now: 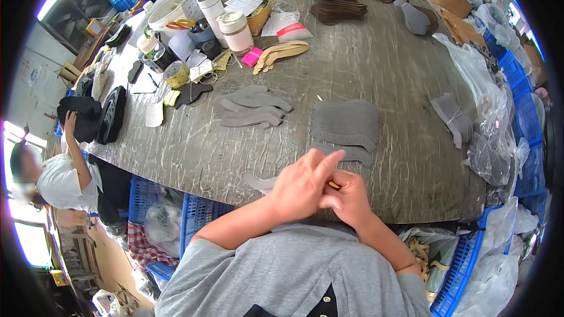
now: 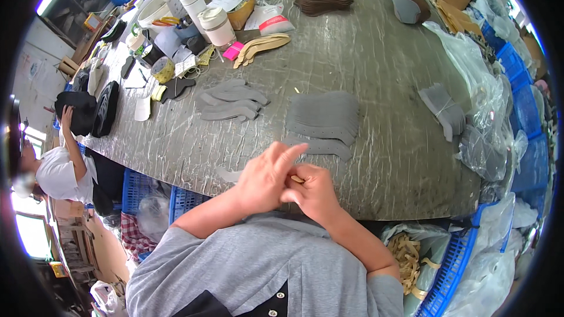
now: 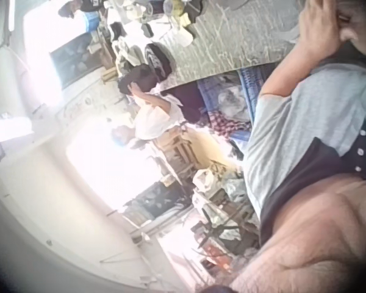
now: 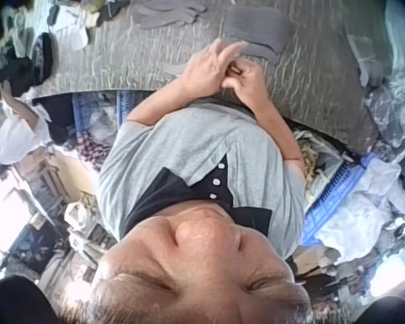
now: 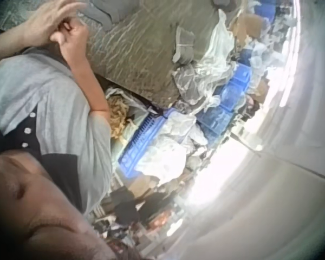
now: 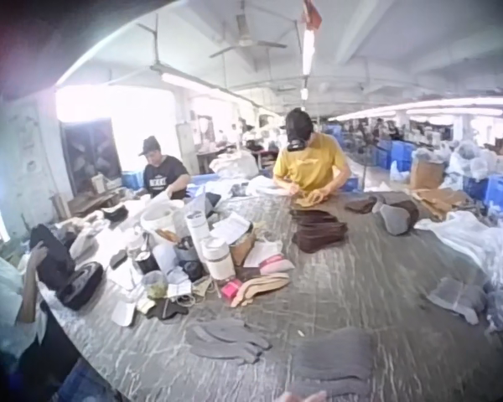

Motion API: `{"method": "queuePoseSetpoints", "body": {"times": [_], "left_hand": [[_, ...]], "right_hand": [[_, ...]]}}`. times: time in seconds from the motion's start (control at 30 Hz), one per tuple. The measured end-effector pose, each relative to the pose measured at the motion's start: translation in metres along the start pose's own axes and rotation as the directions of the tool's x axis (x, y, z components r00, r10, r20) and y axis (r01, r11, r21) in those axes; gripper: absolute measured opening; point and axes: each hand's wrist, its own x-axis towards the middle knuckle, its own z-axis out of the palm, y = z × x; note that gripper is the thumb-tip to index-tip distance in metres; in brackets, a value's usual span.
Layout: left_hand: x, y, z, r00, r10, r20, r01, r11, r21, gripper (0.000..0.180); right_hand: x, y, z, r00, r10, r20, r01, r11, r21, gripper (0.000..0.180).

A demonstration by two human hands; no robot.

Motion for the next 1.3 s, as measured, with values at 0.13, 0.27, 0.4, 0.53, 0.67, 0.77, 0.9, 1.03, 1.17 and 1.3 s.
{"method": "queuePoseSetpoints", "body": {"times": [0.13,0.27,0.4,0.53,0.67,0.77,0.9,1.03,1.17,1.3], "left_hand": [[0.002,0.003,0.013,0.999,0.031,-0.016,-0.032,0.999,-0.024,0.096],[0.005,0.006,0.015,0.999,0.039,0.018,-0.037,0.995,-0.095,0.090],[0.002,0.001,0.017,0.994,-0.103,0.021,0.100,0.867,-0.488,0.065],[0.003,-0.003,0.015,0.918,-0.326,0.226,0.343,0.369,-0.864,0.035],[0.007,-0.011,0.013,0.868,-0.379,0.319,0.441,0.298,-0.846,0.023],[0.008,-0.009,0.019,0.900,-0.382,0.212,0.372,0.416,-0.830,0.018],[0.007,-0.003,0.027,0.907,-0.408,0.106,0.307,0.468,-0.829,0.014],[0.015,-0.009,0.015,0.981,0.009,-0.192,-0.111,0.844,-0.525,0.014],[0.009,-0.010,-0.009,0.991,0.086,-0.101,-0.119,0.914,-0.387,0.018],[-0.012,-0.032,-0.024,0.952,-0.224,-0.209,0.120,0.900,-0.419,0.010]], "right_hand": [[-0.004,0.001,-0.007,1.000,0.010,-0.026,-0.011,0.999,-0.040,0.009],[-0.009,0.004,-0.007,0.995,0.077,-0.063,-0.071,0.993,0.093,0.005],[-0.010,0.014,-0.010,0.989,0.149,0.015,-0.148,0.954,0.263,0.007],[-0.008,0.012,-0.010,0.933,0.348,0.088,-0.352,0.836,0.421,0.004],[-0.008,0.012,-0.010,0.927,0.332,0.174,-0.345,0.574,0.743,0.005],[-0.006,0.010,-0.010,0.915,0.351,0.198,-0.371,0.540,0.756,0.005],[-0.006,0.017,-0.013,0.925,0.302,0.231,-0.360,0.502,0.787,0.007],[-0.007,0.009,-0.013,0.941,0.296,0.162,-0.292,0.476,0.830,0.005],[-0.008,0.008,-0.020,0.973,0.229,0.040,-0.184,0.651,0.736,0.009],[-0.004,0.015,-0.049,0.850,0.450,-0.275,0.079,0.407,0.910,0.016]]}}
